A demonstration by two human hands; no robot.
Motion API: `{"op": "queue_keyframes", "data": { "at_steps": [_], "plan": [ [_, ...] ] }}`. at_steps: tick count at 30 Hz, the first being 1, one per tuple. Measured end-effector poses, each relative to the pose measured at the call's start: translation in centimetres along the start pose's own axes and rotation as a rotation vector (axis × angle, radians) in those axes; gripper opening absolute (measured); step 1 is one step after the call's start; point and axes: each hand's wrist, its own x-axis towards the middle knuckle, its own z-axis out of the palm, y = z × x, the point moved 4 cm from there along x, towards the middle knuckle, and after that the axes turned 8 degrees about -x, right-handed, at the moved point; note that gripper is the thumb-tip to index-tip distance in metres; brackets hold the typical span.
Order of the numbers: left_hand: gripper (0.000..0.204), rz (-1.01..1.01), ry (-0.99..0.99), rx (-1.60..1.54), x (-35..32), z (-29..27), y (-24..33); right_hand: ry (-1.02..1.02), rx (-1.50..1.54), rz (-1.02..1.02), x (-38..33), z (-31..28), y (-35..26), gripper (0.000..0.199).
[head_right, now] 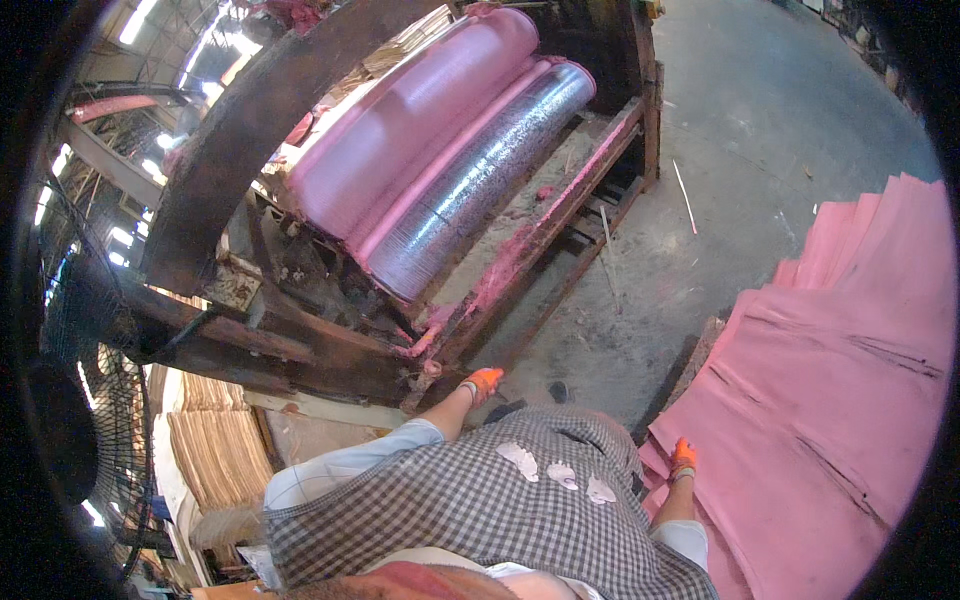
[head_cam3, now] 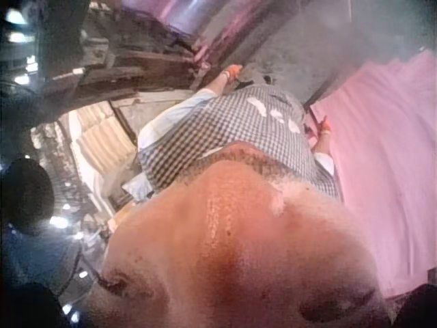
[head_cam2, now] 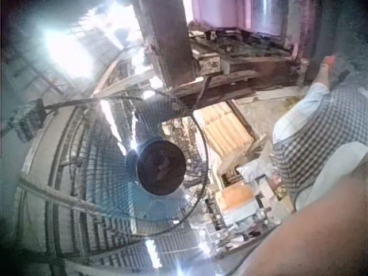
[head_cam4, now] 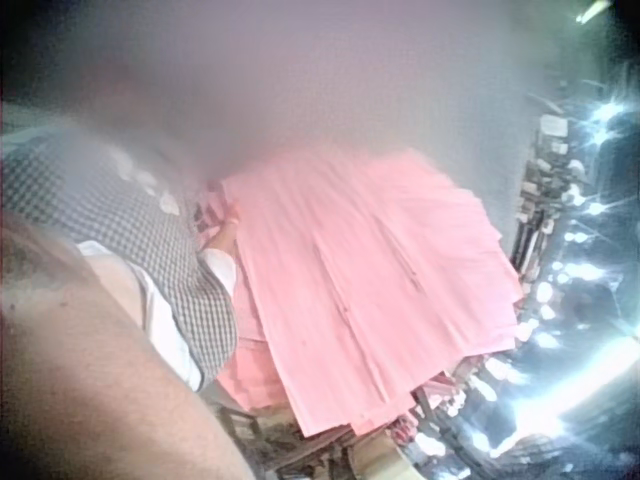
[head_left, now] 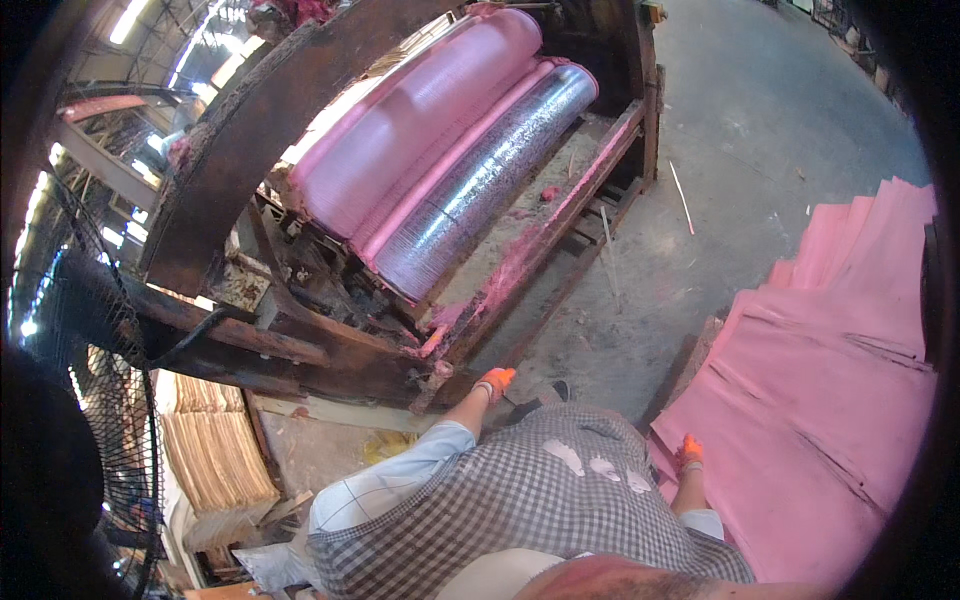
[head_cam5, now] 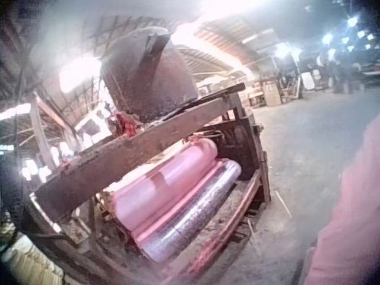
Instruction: The person picks up thin wood veneer sheets from a stack and feeds them through a glue spreading machine. The person then uses a brush to manually apply pink glue to the machine rollers and occasionally wipes the rollers with a cloth.
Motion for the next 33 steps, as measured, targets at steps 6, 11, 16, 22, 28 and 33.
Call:
{"op": "queue_keyframes", "data": {
  "at_steps": [6, 11, 16, 22, 28, 33],
  "plan": [
    [0.019, -0.051, 0.129, 0.099, -3.3, 1.0, 0.4, 0.087, 0.022, 0.133, -0.5, -1.1, 3.5, 0.031],
    [0.021, 0.026, 0.118, 0.033, -3.6, 0.6, 1.1, 0.076, -0.046, 0.206, -1.9, 1.8, 3.4, 0.033],
    [0.026, 0.094, 0.050, -0.004, -3.5, 5.3, 3.0, 0.163, -0.087, 0.183, -4.2, -0.6, 2.4, 0.031],
    [0.024, 0.052, 0.101, 0.088, -2.4, 3.4, 1.3, 0.168, -0.257, -0.011, -8.0, 0.9, -2.8, 0.028],
    [0.033, 0.057, 0.097, 0.038, -2.3, 0.6, -1.9, 0.171, -0.169, 0.127, -9.5, 2.3, -5.9, 0.029],
    [0.031, 0.012, 0.119, -0.030, -0.4, -2.9, -4.9, 0.130, -0.146, 0.119, -8.9, 4.2, -5.8, 0.027]
  ]
}}
